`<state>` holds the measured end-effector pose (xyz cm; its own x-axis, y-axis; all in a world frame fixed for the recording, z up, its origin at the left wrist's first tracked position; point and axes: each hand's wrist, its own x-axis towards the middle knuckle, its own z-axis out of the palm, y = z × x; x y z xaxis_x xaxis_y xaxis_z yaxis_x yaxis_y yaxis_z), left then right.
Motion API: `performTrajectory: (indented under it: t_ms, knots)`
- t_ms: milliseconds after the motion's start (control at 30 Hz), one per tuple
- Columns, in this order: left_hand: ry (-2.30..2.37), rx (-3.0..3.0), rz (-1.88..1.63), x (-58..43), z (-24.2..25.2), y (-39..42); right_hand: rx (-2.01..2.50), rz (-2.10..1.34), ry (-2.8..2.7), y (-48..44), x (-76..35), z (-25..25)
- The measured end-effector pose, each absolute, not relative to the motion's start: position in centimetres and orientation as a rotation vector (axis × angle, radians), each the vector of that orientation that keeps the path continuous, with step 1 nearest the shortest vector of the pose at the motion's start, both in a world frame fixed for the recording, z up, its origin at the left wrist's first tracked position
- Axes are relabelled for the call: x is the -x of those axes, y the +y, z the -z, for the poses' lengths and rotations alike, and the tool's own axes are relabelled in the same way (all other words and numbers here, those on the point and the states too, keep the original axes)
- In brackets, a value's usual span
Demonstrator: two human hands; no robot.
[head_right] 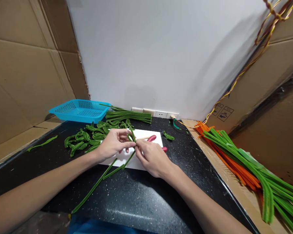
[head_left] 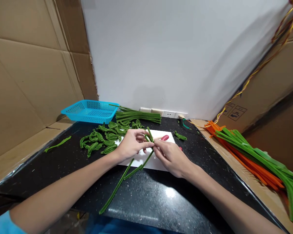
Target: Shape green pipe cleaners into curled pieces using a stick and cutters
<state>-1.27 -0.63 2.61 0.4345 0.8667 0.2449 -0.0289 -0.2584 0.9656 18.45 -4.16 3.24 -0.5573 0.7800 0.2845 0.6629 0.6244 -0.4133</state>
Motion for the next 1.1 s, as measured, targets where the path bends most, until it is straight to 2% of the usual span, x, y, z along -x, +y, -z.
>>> performTrajectory:
  t_ms: [233, 600, 833, 1100]
  knots:
    - [0.785, -1.554, -1.098, 1.1, -2.6, -0.7, 1.125, -0.47, -2.269, -4.1, -18.4, -2.9]
    - [0.646, -1.583, -1.261, 1.3, -3.1, -0.6, 0.988, -1.063, -1.958, -4.1, -17.8, -2.8]
    - [0.657, -1.64, -0.925, 1.8, -2.3, 0.3, 0.94, -1.019, -1.605, -3.8, -17.9, -3.6]
    - [0.759, -1.463, -1.095, 0.9, -2.9, -1.0, 1.01, -0.992, -1.482, -3.6, -18.4, -3.7]
